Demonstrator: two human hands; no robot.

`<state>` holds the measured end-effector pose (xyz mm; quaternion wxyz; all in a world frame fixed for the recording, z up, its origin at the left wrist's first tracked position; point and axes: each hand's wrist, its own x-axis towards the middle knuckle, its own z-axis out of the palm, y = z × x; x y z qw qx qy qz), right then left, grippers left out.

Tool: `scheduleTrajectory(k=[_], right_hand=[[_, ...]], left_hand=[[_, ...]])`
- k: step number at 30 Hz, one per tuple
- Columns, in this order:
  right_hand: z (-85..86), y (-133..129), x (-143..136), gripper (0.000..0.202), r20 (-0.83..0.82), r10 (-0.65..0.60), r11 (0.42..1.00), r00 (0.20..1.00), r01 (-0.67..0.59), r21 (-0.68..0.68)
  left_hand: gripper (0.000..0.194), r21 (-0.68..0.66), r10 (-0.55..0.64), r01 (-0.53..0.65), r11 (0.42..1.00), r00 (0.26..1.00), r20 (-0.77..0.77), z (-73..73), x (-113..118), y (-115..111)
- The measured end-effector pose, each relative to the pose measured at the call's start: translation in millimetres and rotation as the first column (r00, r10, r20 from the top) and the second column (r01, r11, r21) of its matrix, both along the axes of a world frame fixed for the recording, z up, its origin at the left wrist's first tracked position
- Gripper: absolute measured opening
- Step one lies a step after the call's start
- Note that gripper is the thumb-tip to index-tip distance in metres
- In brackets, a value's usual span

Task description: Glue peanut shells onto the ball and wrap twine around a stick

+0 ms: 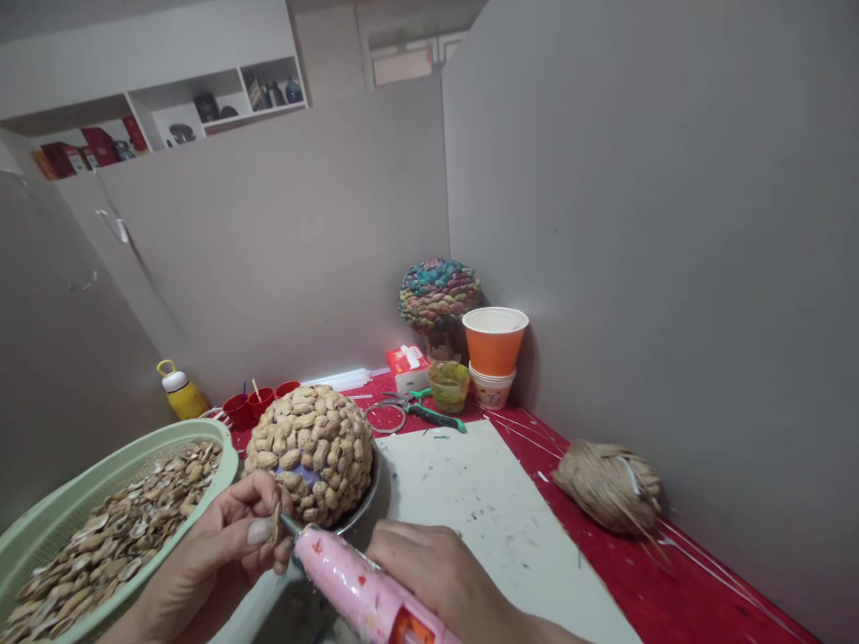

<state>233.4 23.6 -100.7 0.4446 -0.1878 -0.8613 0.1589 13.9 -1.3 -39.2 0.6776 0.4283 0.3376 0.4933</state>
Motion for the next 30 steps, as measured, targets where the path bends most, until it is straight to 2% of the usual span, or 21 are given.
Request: scheduleTrajectory(k=[2, 6, 13, 21, 30], right_hand=[[-0.3, 0.7, -0.3, 0.040, -0.004, -0.006, 1.000, 1.000, 0.006, 0.029], [4.9, -2.0, 2.2, 0.039, 0.053, -0.022, 1.000, 0.998, 0.022, -0.001], [3.4, -3.7, 2.5, 0.034, 0.005, -0.019, 0.995, 1.000, 0.019, 0.094], [0.7, -1.8, 0.1, 0.028, -0.022, 0.008, 0.995, 1.000, -0.005, 0.104], [3.3, -1.8, 0.5, 0.033, -0.027, 0.029, 0.995, 0.999, -0.026, 0.097]], left_hand=[[0.014, 0.003, 0.010, -0.010, 1.000, 1.000, -0.004, 1.1, -0.7, 0.2], [0.013, 0.004, 0.005, -0.005, 1.000, 1.000, -0.005, 0.9, -2.1, 1.7], [0.011, 0.008, -0.013, 0.013, 1.000, 1.000, -0.009, -3.2, -3.0, 3.6], [0.009, 0.063, -0.012, 0.016, 0.998, 0.998, -0.055, -6.0, -3.5, 3.2], [0.008, 0.082, -0.008, 0.013, 0.997, 0.998, -0.065, -4.5, -3.2, 2.2]])
